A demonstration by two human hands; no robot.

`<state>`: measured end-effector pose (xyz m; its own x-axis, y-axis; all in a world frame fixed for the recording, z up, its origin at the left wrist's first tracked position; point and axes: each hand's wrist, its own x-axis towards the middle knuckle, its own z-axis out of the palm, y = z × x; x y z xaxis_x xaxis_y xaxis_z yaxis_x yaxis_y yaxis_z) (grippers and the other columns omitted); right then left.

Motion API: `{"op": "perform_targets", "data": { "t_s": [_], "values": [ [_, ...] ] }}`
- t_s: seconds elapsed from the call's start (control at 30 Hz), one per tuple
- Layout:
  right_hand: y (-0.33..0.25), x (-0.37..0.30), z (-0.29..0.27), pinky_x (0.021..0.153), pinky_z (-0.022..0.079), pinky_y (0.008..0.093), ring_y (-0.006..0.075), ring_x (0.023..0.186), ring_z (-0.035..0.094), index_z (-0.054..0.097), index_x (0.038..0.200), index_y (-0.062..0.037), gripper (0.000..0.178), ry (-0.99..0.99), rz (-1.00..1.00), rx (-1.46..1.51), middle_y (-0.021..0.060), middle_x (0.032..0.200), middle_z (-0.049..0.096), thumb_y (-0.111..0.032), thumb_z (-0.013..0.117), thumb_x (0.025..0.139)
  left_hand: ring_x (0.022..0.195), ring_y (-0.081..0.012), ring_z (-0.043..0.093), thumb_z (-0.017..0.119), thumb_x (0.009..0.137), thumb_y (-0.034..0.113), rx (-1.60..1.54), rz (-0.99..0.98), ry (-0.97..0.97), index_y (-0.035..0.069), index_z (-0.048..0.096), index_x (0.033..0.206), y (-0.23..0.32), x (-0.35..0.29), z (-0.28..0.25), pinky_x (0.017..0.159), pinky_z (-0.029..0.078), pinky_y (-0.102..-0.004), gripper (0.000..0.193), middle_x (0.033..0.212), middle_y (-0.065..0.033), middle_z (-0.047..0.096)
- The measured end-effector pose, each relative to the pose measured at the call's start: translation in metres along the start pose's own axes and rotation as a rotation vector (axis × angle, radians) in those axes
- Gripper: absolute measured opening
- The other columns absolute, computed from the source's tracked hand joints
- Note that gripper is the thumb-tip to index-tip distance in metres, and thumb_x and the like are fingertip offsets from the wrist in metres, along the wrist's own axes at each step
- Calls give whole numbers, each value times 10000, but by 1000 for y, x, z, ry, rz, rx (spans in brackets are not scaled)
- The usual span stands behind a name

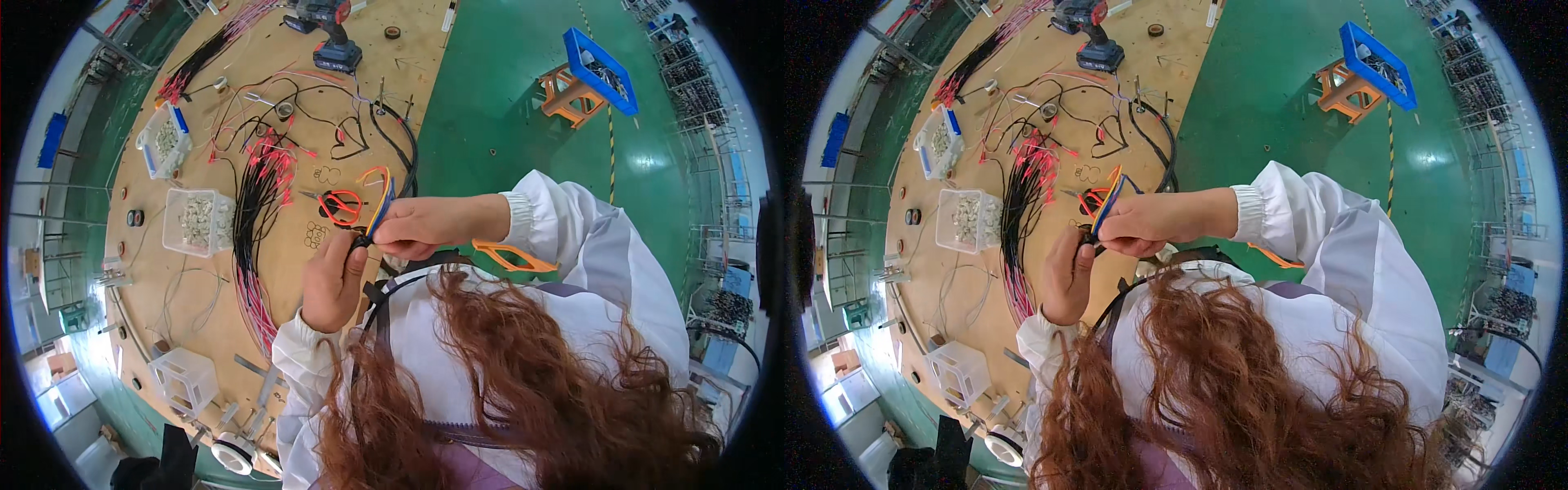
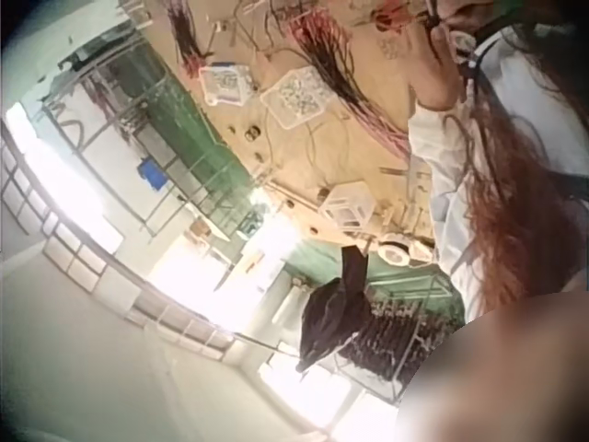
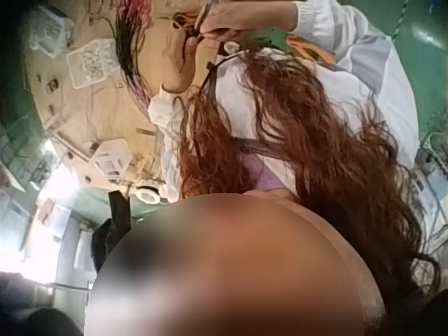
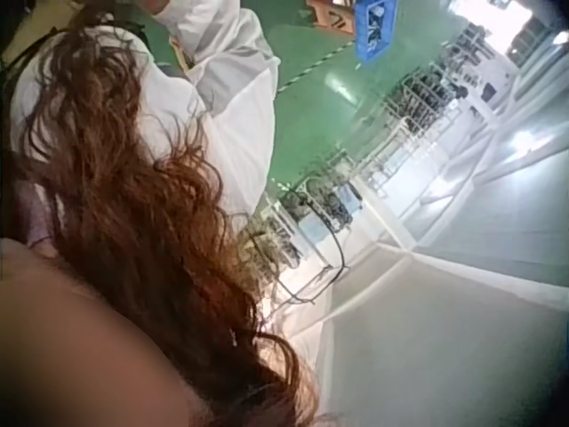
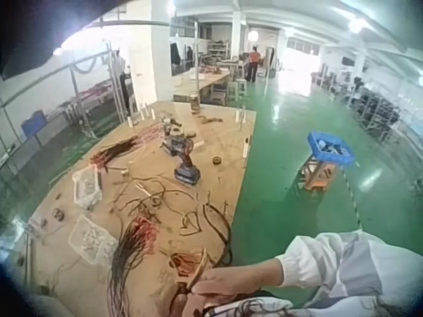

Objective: Measure and cut wires to assemble a complex wiring harness at an industrial workbench.

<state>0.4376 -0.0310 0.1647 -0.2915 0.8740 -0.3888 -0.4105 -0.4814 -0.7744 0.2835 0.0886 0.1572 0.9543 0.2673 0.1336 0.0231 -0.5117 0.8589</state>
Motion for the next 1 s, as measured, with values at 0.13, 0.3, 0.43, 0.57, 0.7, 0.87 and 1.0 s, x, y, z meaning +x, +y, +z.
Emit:
{"op": "perform_targets", "data": {
  "t_s": [0.13,0.3,0.43,0.57,0.7,0.87,1.0],
  "values": [
    [-1,19,26,376,180,215,45,401,244,426,602,-94,237,233,-26,19,-54,483,308,-149,412,833,736,-280,452,459,871,194,-165,84,184,-11,408,1020,-22,-6,18,668,378,-332,259,870,-146,439],
    [18,41,26,376,201,214,43,408,289,467,663,-60,244,117,-44,-113,-47,496,342,-208,417,851,502,-35,328,361,922,242,-740,-249,358,47,412,1046,-32,-33,31,445,246,-185,236,626,38,387],
    [33,82,5,494,370,242,91,517,441,531,792,-29,276,53,-124,-581,-8,574,463,-267,419,877,444,-70,318,400,895,380,-1053,-517,661,117,457,860,-49,-58,34,397,224,-199,272,602,11,390],
    [101,150,-75,636,452,383,288,705,564,516,884,34,213,299,167,-1437,163,747,557,-161,465,812,511,-101,360,398,883,431,-1373,-399,887,106,454,808,-65,-85,8,434,264,-222,338,665,-2,401],
    [122,178,-107,651,443,438,353,765,560,476,950,38,320,747,-17,-1400,226,858,553,-169,579,728,551,-114,340,412,877,435,-1401,-312,948,103,458,825,-64,-80,3,487,277,-243,339,674,-2,399],
    [131,213,-127,636,468,406,318,773,572,471,1001,-3,248,755,-42,-1658,179,876,573,-143,485,796,739,-140,353,410,892,260,-1477,-104,948,86,425,954,-52,-78,1,664,311,-276,185,847,-29,388],
    [106,198,-142,555,436,434,331,646,570,463,976,-23,204,632,-107,-1530,167,725,577,-168,447,833,722,-134,364,439,879,150,-1342,-123,1065,72,421,1000,-39,-72,1,648,319,-271,145,832,-30,398]
  ]
}}
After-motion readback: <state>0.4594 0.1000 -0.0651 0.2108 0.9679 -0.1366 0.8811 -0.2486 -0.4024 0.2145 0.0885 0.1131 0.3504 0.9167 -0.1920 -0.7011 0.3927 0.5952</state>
